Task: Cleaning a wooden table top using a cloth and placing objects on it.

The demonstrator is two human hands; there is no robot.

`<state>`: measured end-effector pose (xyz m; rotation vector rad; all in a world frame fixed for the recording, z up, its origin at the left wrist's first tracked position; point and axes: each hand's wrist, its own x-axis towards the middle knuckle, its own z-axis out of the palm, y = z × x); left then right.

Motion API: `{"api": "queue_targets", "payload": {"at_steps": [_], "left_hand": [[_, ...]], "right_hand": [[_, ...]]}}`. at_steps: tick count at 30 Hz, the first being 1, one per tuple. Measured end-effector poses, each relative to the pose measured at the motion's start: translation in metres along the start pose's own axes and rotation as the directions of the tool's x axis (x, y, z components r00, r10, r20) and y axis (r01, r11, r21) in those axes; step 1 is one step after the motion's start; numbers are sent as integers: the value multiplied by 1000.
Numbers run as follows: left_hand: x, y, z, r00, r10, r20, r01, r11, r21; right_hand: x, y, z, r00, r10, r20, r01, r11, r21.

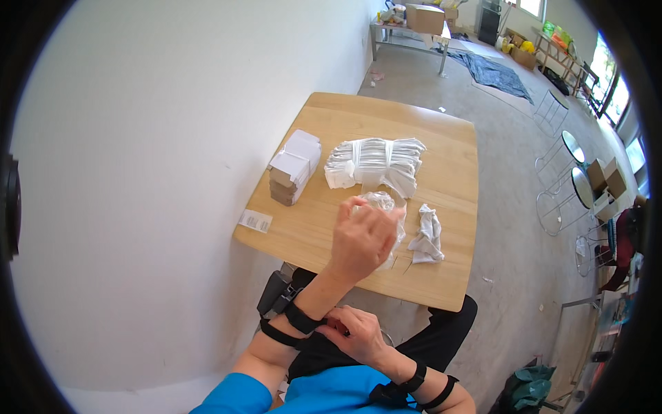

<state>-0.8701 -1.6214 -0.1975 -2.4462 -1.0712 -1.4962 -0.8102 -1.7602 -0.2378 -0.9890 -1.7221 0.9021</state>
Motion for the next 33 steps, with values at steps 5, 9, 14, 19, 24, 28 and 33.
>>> {"api": "queue_targets", "payload": {"at_steps": [5,9,14,19,24,28,33], "left_hand": [[-21,8,14,927,298,226,-336,930,152],[-63,-2,35,898,305,319,-337,940,50],[-167,-39,24,758,-18,653,16,1000,9],[-148,-46,7,770,-413,486,420,902,100],[-123,-65,79,707,-658,258,667,742,67],[-134,-87,134,403,-730,553,913,282,-294],[-170,-73,84,317,-339,886,919,-122,-375]], "right_hand": [[-6,6,2,998,-41,39,40,999,25],[-6,7,3,991,-74,115,69,996,48],[1,68,-18,995,93,-41,-98,986,-137],[8,193,-105,842,104,-529,-341,863,-373],[22,261,-126,962,193,-194,-272,598,-754],[29,285,-111,977,207,-54,-164,562,-811],[10,309,-132,984,173,38,-87,656,-749]]}}
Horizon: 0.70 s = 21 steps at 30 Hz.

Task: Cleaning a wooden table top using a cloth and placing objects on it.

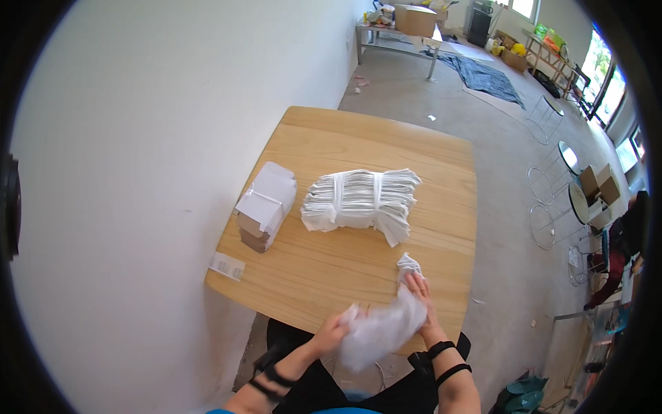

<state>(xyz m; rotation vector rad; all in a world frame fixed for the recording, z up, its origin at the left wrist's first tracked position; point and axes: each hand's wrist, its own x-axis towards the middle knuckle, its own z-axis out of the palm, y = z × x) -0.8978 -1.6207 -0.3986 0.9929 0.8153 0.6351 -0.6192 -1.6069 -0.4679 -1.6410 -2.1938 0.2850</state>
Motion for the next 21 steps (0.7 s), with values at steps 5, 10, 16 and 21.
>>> {"api": "queue_targets", "payload": {"at_steps": [5,10,16,21], "left_hand": [[-121,32,-22,969,-165,-185,102,946,-309],[-157,24,-35,924,-162,-347,61,957,-284],[-210,28,-67,774,-144,-617,-75,946,-315],[-240,-14,-86,765,-93,-637,-224,890,-398]], "right_hand": [[66,-65,47,991,106,-77,-121,965,-232],[86,-245,125,855,-511,94,456,824,336],[110,-186,108,992,-74,103,94,975,-203],[167,-185,87,993,-119,-26,119,993,15]]}}
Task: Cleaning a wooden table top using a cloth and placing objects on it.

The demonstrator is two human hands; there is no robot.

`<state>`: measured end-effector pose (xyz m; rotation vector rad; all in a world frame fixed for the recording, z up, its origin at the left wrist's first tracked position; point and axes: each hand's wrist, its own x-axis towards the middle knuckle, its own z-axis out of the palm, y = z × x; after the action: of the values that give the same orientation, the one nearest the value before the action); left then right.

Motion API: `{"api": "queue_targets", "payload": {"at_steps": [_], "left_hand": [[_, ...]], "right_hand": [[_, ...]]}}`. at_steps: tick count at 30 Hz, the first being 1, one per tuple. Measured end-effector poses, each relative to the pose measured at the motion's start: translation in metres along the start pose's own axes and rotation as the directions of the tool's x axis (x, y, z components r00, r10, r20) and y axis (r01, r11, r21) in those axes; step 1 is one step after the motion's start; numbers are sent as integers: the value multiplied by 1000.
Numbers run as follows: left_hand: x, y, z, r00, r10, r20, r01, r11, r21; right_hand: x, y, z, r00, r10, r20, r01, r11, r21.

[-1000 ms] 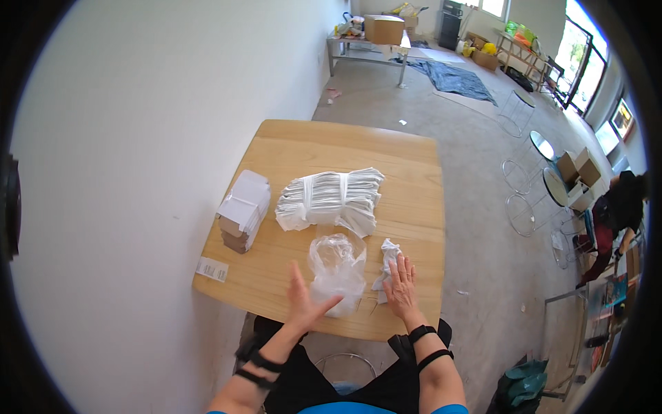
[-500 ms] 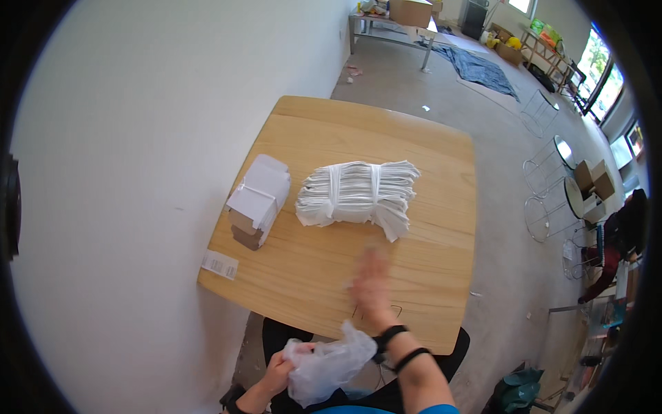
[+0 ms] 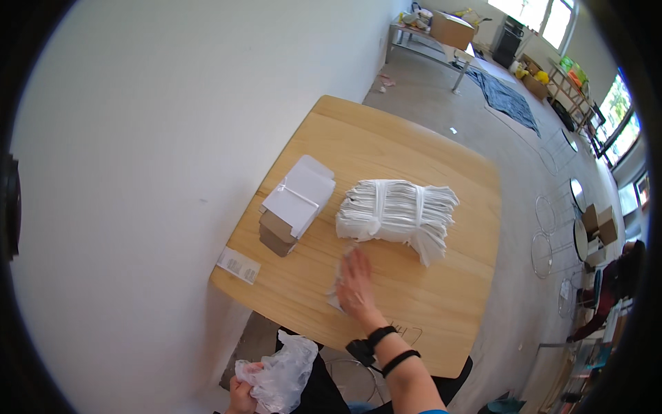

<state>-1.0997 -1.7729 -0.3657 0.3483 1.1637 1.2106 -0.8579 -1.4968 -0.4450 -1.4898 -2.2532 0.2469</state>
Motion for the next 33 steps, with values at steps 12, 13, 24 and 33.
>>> {"api": "queue_targets", "payload": {"at_steps": [12,13,24,33], "left_hand": [[15,20,13,995,51,85,-52,999,11],[2,18,-17,993,72,95,-73,997,10],[2,24,-36,981,-117,-154,149,965,218],[-4,-34,-80,947,-34,-319,78,989,126]], "right_hand": [[1,39,81,999,-16,30,12,990,140],[22,-19,64,999,40,0,-40,997,71],[-3,-139,45,891,-367,267,354,930,95],[76,-174,113,991,-133,28,123,964,237]]}}
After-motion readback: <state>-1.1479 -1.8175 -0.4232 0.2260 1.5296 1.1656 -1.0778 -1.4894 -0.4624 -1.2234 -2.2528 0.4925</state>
